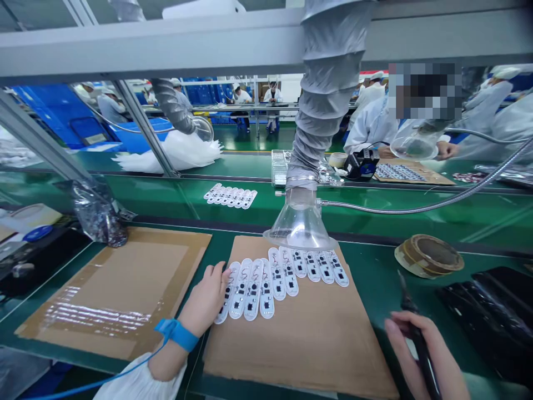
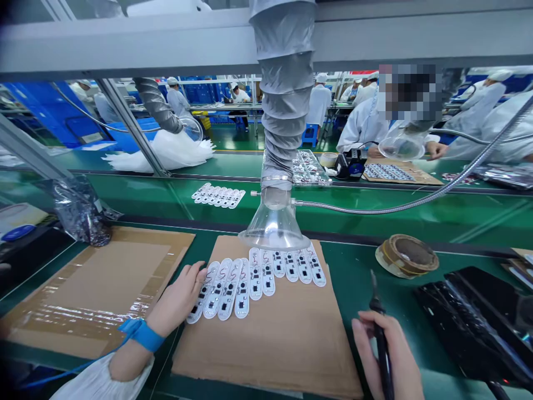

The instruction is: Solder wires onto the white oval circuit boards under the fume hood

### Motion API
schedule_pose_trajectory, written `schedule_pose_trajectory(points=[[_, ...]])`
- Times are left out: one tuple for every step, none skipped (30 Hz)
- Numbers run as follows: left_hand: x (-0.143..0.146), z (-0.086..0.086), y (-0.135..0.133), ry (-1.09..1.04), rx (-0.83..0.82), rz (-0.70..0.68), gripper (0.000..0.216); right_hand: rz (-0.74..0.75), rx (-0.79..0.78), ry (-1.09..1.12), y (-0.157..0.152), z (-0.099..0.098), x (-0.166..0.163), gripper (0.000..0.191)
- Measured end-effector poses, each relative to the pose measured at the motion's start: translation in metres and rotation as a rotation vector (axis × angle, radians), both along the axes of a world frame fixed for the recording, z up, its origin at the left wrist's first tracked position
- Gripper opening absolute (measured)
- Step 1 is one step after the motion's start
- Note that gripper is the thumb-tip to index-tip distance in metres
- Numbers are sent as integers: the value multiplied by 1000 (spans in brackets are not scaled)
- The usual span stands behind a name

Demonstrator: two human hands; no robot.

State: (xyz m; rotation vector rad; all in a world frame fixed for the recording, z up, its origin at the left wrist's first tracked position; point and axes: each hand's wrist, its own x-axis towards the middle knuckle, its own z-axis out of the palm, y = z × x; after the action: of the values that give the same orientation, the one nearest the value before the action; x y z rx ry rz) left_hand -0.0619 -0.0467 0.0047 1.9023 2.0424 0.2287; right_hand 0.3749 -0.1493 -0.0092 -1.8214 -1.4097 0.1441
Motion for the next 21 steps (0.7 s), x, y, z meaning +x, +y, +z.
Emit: schedule_pose_trajectory(points=[[-1, 0, 0, -5, 33, -7, 61, 28, -29, 16, 8, 6, -4, 47], [-2, -1, 0, -11, 75, -32, 62, 76, -80, 41, 16, 10, -8, 44], [-3, -2, -1, -14, 122, -83, 63, 117, -104, 60, 24, 12, -13, 42], [-3, -3, -3, -11, 169, -165, 61, 163, -123, 80, 32, 13, -18, 40], [-3, -5, -6, -2, 208, -270, 59, 189, -107, 100, 40, 12, -22, 40], [-1, -7, -10, 11, 236, -384, 56, 217, -97, 113, 48, 10, -26, 40], [0, -9, -14, 28, 250, -488, 55, 256, -99, 118, 56, 8, -29, 39], [2, -12, -17, 49, 257, -570, 55, 295, -93, 116, 65, 5, -32, 38], [5, -15, -21, 70, 261, -624, 55, 330, -74, 108, 74, 3, -33, 35], [7, -17, -23, 86, 267, -650, 56, 371, -58, 98, 82, 0, -35, 32], [10, -19, -24, 96, 275, -659, 56, 412, -51, 81, 91, -2, -35, 27], [15, -19, -22, 102, 285, -660, 57, 433, -43, 62, 99, -4, -36, 23], [20, -18, -19, 105, 295, -660, 56, 428, -23, 51, 107, -6, -37, 22], [28, -16, -14, 107, 304, -659, 56, 416, -6, 47, 114, -9, -38, 22], [37, -14, -6, 108, 309, -663, 56, 408, -3, 47, 120, -11, -39, 23], [49, -11, 2, 111, 312, -673, 56, 394, 2, 47, 124, -13, -40, 25], [62, -8, 11, 114, 312, -688, 56, 388, 0, 47, 127, -16, -41, 27], [76, -6, 21, 116, 308, -714, 56, 388, -6, 45, 130, -18, -42, 29], [90, -5, 29, 118, 302, -737, 55, 393, -13, 42, 130, -20, -43, 29], [103, -5, 36, 120, 282, -759, 55, 400, -19, 39, 129, -21, -43, 28], [114, -6, 42, 122, 261, -777, 55, 409, -24, 34, 127, -23, -43, 25]])
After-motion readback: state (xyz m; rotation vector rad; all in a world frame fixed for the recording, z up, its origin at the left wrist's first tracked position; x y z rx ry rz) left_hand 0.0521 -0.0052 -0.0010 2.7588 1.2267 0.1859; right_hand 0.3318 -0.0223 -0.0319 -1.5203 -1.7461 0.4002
